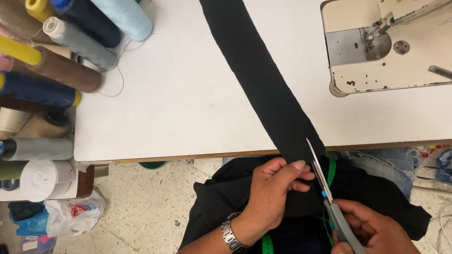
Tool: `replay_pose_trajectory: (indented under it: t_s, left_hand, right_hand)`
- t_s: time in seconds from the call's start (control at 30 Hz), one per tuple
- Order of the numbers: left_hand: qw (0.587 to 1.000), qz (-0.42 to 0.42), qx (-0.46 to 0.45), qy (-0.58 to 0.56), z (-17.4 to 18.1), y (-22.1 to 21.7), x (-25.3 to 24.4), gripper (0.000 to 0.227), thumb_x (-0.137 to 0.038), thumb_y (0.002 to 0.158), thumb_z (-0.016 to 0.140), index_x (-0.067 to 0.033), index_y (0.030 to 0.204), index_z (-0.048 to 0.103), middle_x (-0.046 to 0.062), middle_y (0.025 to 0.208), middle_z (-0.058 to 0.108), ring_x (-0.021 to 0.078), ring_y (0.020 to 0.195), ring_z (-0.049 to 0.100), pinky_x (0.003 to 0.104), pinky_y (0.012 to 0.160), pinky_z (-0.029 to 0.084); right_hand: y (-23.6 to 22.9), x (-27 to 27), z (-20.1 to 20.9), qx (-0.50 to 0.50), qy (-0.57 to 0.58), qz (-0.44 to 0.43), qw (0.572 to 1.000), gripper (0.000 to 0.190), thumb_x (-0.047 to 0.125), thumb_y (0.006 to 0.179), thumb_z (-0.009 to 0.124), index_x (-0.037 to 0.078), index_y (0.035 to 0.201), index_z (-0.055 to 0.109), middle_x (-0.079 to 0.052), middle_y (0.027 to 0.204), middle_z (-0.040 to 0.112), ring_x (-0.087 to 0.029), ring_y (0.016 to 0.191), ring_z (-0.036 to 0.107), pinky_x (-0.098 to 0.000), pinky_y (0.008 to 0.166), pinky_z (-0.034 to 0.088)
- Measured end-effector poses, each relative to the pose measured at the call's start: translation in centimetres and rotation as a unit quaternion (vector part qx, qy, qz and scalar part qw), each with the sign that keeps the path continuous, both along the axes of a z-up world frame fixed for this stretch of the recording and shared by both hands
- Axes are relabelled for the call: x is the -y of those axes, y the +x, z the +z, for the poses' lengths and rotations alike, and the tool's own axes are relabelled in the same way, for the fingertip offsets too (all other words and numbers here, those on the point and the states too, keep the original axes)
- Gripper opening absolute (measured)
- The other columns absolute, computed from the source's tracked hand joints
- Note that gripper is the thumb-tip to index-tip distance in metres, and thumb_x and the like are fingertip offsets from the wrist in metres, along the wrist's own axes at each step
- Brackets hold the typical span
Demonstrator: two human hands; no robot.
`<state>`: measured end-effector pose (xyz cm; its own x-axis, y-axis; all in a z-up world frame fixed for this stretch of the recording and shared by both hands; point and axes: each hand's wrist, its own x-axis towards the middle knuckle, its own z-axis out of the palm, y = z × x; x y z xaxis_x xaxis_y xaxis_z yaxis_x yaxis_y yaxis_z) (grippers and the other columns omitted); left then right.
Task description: Cutting a strip of black fabric with scissors and measuring it with a tape measure at a sewing station.
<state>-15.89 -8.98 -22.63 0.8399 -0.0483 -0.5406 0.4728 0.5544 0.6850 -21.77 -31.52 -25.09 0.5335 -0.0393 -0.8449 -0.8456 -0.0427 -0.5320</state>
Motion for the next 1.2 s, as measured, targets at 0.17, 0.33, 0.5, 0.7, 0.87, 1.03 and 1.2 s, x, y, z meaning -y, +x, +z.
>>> replay_pose_trajectory:
  t_s: [0.17,0.33,0.5,0.7,0.87,1.03,1.2]
  left_hand:
    - [1.0,-0.003,-0.008,-0.008,0.0,0.1,0.2,0.016,-0.012,0.095,0.07,-0.0016,0.084,0.066,0.019,0.091,0.076,0.0266,0.089,0.078,0.027,0.065,0.062]
    - [0.999,-0.01,-0.03,-0.022,0.7,0.7,0.6,0.023,-0.021,0.093,0.073,0.0003,0.1,0.074,0.013,0.088,0.074,0.0188,0.081,0.071,0.024,0.062,0.06]
    - [0.999,0.015,-0.029,-0.02,0.3,0.9,1.0,0.02,-0.016,0.093,0.074,0.0012,0.102,0.075,0.012,0.09,0.074,0.0191,0.08,0.071,0.024,0.059,0.06]
    - [1.0,0.007,-0.022,-0.006,0.2,0.8,1.0,0.016,-0.015,0.095,0.072,0.0008,0.099,0.075,0.012,0.088,0.074,0.0194,0.08,0.072,0.025,0.061,0.06]
    - [1.0,-0.002,-0.012,-0.008,0.2,0.7,0.8,0.017,-0.015,0.094,0.071,0.001,0.099,0.074,0.013,0.086,0.074,0.0201,0.08,0.071,0.026,0.062,0.06]
    - [1.0,-0.005,-0.009,-0.014,-0.1,0.6,0.7,0.016,-0.015,0.095,0.071,0.0009,0.099,0.074,0.012,0.086,0.073,0.0202,0.08,0.072,0.025,0.062,0.061]
    - [1.0,-0.004,-0.012,-0.014,0.2,0.7,0.6,0.016,-0.014,0.095,0.071,0.0014,0.099,0.074,0.013,0.087,0.074,0.0201,0.08,0.072,0.025,0.062,0.061]
  right_hand:
    - [0.5,-0.4,1.1,-0.032,-0.011,0.0,0.999,0.089,-0.041,0.064,0.089,-0.002,0.143,0.077,-0.046,0.084,0.074,-0.051,0.076,0.067,-0.0567,0.079,0.05]
    - [0.1,0.2,-0.4,-0.05,0.003,-0.025,0.998,0.093,-0.048,0.066,0.083,-0.002,0.146,0.073,-0.048,0.09,0.072,-0.052,0.082,0.066,-0.0547,0.079,0.046]
    - [0.3,0.2,-0.3,-0.047,0.004,-0.018,0.999,0.095,-0.049,0.067,0.083,0.0,0.147,0.073,-0.048,0.091,0.076,-0.053,0.084,0.07,-0.0532,0.082,0.049]
    - [-0.4,0.2,-0.2,-0.002,-0.037,0.03,0.999,0.098,-0.035,0.055,0.097,0.001,0.143,0.077,-0.041,0.084,0.081,-0.046,0.079,0.075,-0.0516,0.079,0.054]
    - [-1.0,0.9,-1.6,0.043,-0.054,0.075,0.995,0.103,-0.029,0.049,0.105,0.007,0.142,0.077,-0.035,0.076,0.085,-0.038,0.072,0.077,-0.0461,0.076,0.059]
    - [-0.6,0.5,-0.7,0.038,-0.061,0.091,0.993,0.102,-0.029,0.05,0.106,0.008,0.141,0.079,-0.033,0.073,0.084,-0.037,0.069,0.077,-0.046,0.074,0.06]
    - [0.2,-1.1,1.9,-0.021,-0.089,0.055,0.994,0.099,-0.035,0.057,0.1,0.007,0.144,0.076,-0.039,0.083,0.083,-0.044,0.078,0.077,-0.0515,0.08,0.058]
